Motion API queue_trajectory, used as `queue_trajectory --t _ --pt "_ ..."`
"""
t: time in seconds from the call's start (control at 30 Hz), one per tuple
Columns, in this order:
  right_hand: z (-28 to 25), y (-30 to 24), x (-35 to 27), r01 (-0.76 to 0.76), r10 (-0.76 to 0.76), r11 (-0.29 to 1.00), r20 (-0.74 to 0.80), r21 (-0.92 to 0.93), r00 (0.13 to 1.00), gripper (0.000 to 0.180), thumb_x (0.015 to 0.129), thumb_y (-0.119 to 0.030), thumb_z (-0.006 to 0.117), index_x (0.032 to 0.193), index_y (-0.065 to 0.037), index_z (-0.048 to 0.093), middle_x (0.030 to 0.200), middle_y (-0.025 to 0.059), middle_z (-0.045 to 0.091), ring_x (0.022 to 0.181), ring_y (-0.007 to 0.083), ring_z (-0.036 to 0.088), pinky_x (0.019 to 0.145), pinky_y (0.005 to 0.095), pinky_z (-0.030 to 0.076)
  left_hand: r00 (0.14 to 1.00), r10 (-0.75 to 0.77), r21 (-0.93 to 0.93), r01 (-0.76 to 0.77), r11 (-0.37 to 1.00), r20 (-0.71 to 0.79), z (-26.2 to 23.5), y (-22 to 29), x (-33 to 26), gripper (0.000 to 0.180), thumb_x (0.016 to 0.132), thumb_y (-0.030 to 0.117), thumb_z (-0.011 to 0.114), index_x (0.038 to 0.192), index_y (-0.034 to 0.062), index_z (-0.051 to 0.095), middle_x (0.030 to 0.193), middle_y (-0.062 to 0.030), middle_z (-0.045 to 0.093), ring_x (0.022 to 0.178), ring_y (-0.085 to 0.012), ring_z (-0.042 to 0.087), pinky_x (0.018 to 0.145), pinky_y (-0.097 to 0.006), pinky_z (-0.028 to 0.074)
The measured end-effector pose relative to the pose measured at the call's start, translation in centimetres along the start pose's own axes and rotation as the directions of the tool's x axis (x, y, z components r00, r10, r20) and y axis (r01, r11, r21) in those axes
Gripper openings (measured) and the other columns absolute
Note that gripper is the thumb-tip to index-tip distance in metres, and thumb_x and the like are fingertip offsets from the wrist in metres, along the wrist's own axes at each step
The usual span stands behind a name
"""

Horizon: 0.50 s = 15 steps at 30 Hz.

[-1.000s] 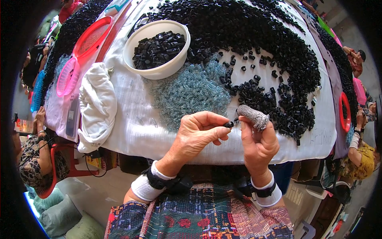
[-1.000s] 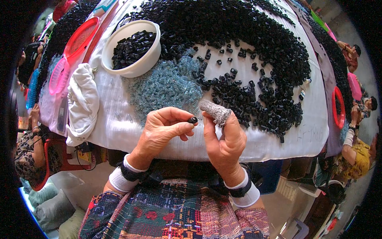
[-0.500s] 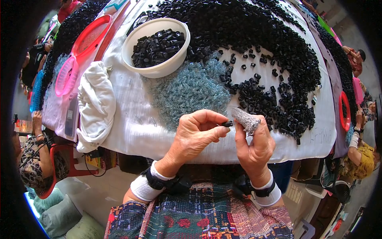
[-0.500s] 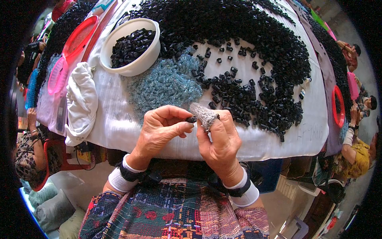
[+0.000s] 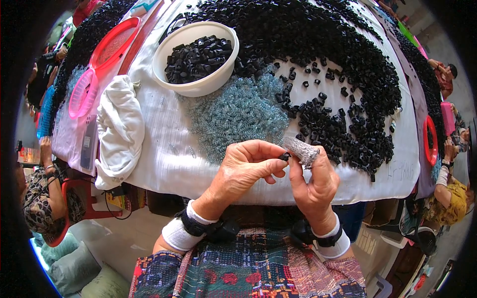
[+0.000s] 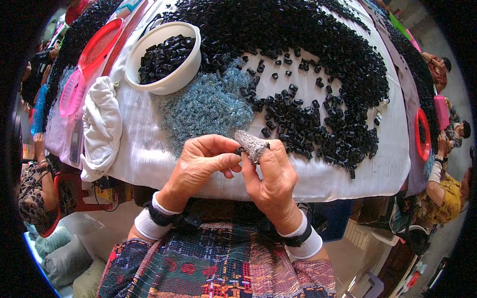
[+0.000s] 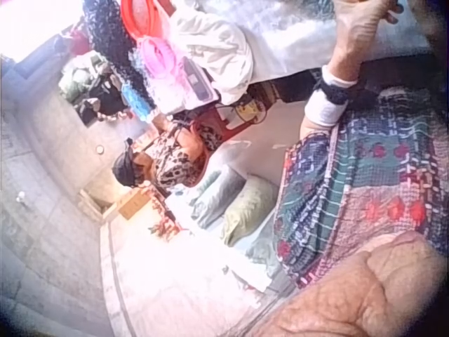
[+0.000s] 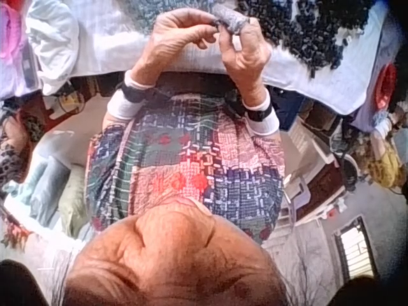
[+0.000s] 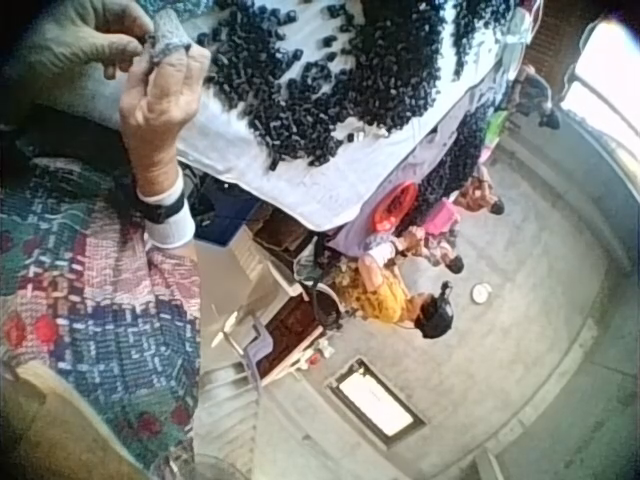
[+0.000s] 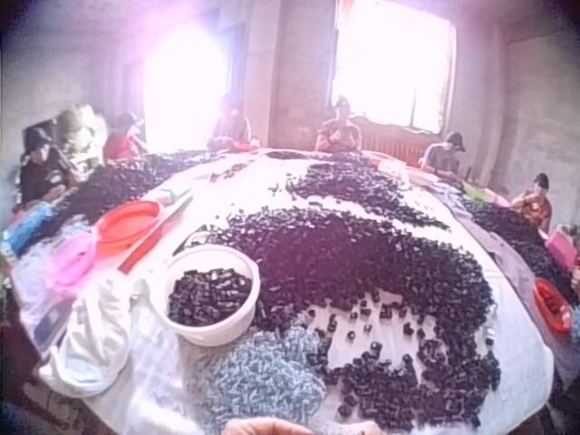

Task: Sorting and inspecting small black plastic components at a group work table.

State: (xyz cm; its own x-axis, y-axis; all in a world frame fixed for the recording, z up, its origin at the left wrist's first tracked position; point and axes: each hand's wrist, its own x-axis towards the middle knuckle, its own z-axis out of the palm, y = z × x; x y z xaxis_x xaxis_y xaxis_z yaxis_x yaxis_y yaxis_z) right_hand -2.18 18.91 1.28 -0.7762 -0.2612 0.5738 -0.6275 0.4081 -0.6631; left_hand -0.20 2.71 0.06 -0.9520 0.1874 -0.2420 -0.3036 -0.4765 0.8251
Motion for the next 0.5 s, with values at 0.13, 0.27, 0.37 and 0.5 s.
queue_trajectory --t 0.13,0.27,0.37,0.5 --pt "-0.31 0.18 0.19 0.11 -0.107 0.993 0.069 -0.042 0.992 0.02 0.076 0.008 0.062 0.096 0.004 0.061 0.086 0.0134 0.062 0.072 0.0233 0.061 0.064 0.0297 0.049 1.0 -0.019 0.032 0.019 0.999 -0.002 -0.28 -0.33 0.02 0.022 0.081 0.007 0.07 0.1 -0.003 0.065 0.086 -0.0088 0.068 0.074 -0.0123 0.064 0.06 -0.023 0.052" --pt "-0.17 0.31 -0.3 -0.105 0.106 0.992 -0.001 0.072 0.994 0.021 0.075 0.008 0.064 0.096 0.005 0.062 0.085 0.014 0.063 0.07 0.0247 0.063 0.063 0.0313 0.05 0.999 -0.036 0.016 0.037 0.999 -0.007 0.28 0.35 -0.1 0.022 0.081 0.007 0.071 0.099 -0.0029 0.065 0.085 -0.0085 0.068 0.073 -0.0118 0.064 0.06 -0.023 0.052" --pt "0.13 0.88 -0.62 -0.123 0.13 0.979 -0.028 0.16 0.991 0.02 0.076 0.007 0.064 0.096 0.004 0.062 0.084 0.0136 0.065 0.071 0.0239 0.064 0.065 0.0304 0.05 0.999 -0.043 0.032 0.044 0.999 -0.008 0.43 0.47 -0.04 0.022 0.081 0.008 0.071 0.1 -0.0025 0.066 0.084 -0.0082 0.068 0.072 -0.0114 0.064 0.06 -0.023 0.052" --pt "0.08 0.7 -0.34 -0.136 0.144 0.974 -0.029 0.182 0.989 0.02 0.076 0.006 0.065 0.095 0.003 0.063 0.085 0.0134 0.066 0.072 0.0221 0.065 0.065 0.0284 0.05 1.0 -0.02 0.043 0.02 0.999 -0.005 0.4 0.36 -0.14 0.023 0.081 0.009 0.071 0.1 -0.002 0.066 0.083 -0.0078 0.068 0.071 -0.0109 0.063 0.06 -0.022 0.052"
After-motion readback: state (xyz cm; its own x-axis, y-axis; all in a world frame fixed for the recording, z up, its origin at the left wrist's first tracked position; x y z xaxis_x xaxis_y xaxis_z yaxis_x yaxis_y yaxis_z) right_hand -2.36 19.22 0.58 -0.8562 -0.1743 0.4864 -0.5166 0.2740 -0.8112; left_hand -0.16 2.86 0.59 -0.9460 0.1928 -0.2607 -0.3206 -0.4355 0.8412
